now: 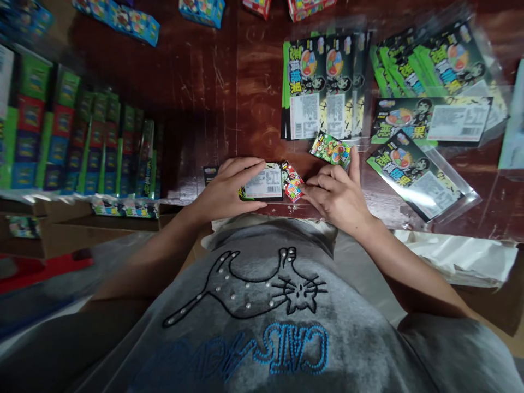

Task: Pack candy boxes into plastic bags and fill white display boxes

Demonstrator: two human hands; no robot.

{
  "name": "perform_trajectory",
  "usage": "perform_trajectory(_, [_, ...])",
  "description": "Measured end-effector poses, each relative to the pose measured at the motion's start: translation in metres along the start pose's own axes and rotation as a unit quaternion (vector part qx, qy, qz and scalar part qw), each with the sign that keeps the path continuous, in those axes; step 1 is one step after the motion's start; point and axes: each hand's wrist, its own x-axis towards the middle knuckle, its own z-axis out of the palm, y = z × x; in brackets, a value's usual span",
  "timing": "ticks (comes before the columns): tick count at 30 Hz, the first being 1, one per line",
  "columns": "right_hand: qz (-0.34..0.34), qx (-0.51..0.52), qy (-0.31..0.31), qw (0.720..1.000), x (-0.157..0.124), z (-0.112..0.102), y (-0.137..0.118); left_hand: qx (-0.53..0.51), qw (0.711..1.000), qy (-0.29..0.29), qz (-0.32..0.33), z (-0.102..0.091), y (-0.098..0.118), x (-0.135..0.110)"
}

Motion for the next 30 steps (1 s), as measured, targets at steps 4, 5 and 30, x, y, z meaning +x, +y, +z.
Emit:
perform_trajectory(4, [-0.021,-0.056,0.045,0.997,-0.005,0.006,-0.01,-0.001,1.0,0.001,-0.017,0.002,0.007,-0.009])
perform_trajectory(5, [-0.022,-0.066,0.066,0.995,-0.005,0.011,-0.015,0.001,1.0,0.005,-0.026,0.004,0.01,-0.012])
perform_trajectory(30, [-0.039,0.017,-0.073,0.996,0.018,0.011,-0.016,0.003,0.996,0.056,-0.076,0.022,0.014,-0.044])
